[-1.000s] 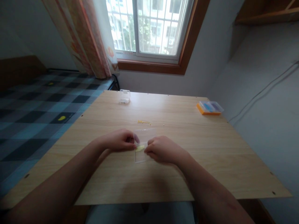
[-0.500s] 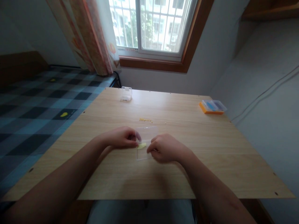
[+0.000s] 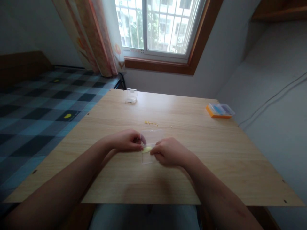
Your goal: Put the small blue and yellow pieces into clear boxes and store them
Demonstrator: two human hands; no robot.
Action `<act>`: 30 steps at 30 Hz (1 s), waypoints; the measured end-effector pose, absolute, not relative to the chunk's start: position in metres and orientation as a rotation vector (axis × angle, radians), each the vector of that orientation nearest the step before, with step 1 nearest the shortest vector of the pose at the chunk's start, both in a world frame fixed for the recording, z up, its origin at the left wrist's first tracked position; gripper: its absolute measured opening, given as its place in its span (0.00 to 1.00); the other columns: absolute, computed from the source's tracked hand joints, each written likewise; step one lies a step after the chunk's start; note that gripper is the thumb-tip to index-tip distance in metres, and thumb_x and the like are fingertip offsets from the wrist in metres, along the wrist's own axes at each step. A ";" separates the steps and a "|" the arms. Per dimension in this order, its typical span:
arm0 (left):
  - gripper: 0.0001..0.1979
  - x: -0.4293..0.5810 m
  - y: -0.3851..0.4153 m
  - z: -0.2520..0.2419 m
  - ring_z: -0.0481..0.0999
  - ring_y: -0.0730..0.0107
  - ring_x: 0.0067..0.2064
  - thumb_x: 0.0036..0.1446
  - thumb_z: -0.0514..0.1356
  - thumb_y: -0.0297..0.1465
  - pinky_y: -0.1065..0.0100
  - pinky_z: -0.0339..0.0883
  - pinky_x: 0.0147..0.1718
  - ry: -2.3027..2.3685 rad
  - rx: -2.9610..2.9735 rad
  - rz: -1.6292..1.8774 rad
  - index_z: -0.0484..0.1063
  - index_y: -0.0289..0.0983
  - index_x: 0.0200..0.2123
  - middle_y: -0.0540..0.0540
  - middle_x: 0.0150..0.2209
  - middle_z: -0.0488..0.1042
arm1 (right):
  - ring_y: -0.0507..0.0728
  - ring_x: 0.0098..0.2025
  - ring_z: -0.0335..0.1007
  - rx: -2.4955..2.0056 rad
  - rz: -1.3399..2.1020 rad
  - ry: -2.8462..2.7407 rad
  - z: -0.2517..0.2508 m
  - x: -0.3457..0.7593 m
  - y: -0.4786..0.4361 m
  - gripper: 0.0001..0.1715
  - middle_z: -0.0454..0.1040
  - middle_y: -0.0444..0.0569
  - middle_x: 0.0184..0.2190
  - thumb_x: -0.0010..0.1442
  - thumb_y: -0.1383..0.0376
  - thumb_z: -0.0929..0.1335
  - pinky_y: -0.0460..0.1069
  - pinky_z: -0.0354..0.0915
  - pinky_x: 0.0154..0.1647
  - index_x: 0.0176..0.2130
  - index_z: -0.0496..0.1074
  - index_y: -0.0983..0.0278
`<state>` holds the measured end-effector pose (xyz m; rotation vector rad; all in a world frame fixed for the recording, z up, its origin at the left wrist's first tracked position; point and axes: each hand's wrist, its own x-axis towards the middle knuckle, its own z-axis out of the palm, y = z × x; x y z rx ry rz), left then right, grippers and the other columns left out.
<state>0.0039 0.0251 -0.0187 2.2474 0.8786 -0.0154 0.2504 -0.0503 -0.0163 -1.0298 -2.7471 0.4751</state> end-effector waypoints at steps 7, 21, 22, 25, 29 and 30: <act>0.16 0.004 0.024 -0.017 0.69 0.71 0.28 0.55 0.62 0.38 0.71 0.55 0.26 0.873 2.234 0.004 0.81 0.39 0.44 0.51 0.26 0.74 | 0.53 0.31 0.72 -1.066 0.410 -2.761 -0.019 0.247 -0.051 0.17 0.81 0.47 0.32 0.62 0.71 0.65 0.48 0.57 0.34 0.42 0.83 0.59; 0.17 0.004 0.024 -0.017 0.69 0.71 0.28 0.55 0.63 0.39 0.69 0.55 0.27 0.885 2.234 -0.011 0.81 0.39 0.45 0.51 0.26 0.74 | 0.53 0.33 0.72 -1.094 0.438 -2.767 -0.018 0.247 -0.052 0.16 0.81 0.47 0.34 0.61 0.71 0.65 0.48 0.57 0.35 0.41 0.82 0.60; 0.17 0.004 0.024 -0.017 0.69 0.71 0.28 0.55 0.63 0.39 0.69 0.55 0.27 0.886 2.234 -0.008 0.81 0.39 0.45 0.51 0.26 0.74 | 0.53 0.32 0.72 -1.086 0.442 -2.770 -0.018 0.247 -0.052 0.16 0.81 0.46 0.33 0.61 0.71 0.65 0.48 0.57 0.34 0.41 0.82 0.60; 0.17 0.004 0.024 -0.018 0.68 0.71 0.28 0.55 0.62 0.39 0.69 0.54 0.27 0.885 2.233 -0.007 0.81 0.39 0.45 0.51 0.26 0.74 | 0.53 0.31 0.72 -1.073 0.432 -2.777 -0.019 0.246 -0.052 0.17 0.80 0.46 0.32 0.62 0.70 0.65 0.48 0.56 0.34 0.42 0.82 0.59; 0.17 0.004 0.024 -0.017 0.69 0.71 0.28 0.55 0.62 0.39 0.69 0.55 0.27 0.884 2.238 -0.013 0.81 0.39 0.45 0.51 0.26 0.75 | 0.53 0.32 0.72 -1.083 0.412 -2.774 -0.021 0.245 -0.052 0.17 0.81 0.46 0.33 0.63 0.70 0.65 0.48 0.56 0.34 0.44 0.82 0.58; 0.17 0.004 0.024 -0.017 0.69 0.71 0.28 0.55 0.62 0.39 0.70 0.55 0.27 0.885 2.239 -0.014 0.81 0.39 0.45 0.51 0.26 0.75 | 0.53 0.32 0.72 -1.087 0.407 -2.773 -0.022 0.245 -0.052 0.17 0.81 0.46 0.33 0.63 0.70 0.65 0.48 0.56 0.34 0.44 0.82 0.58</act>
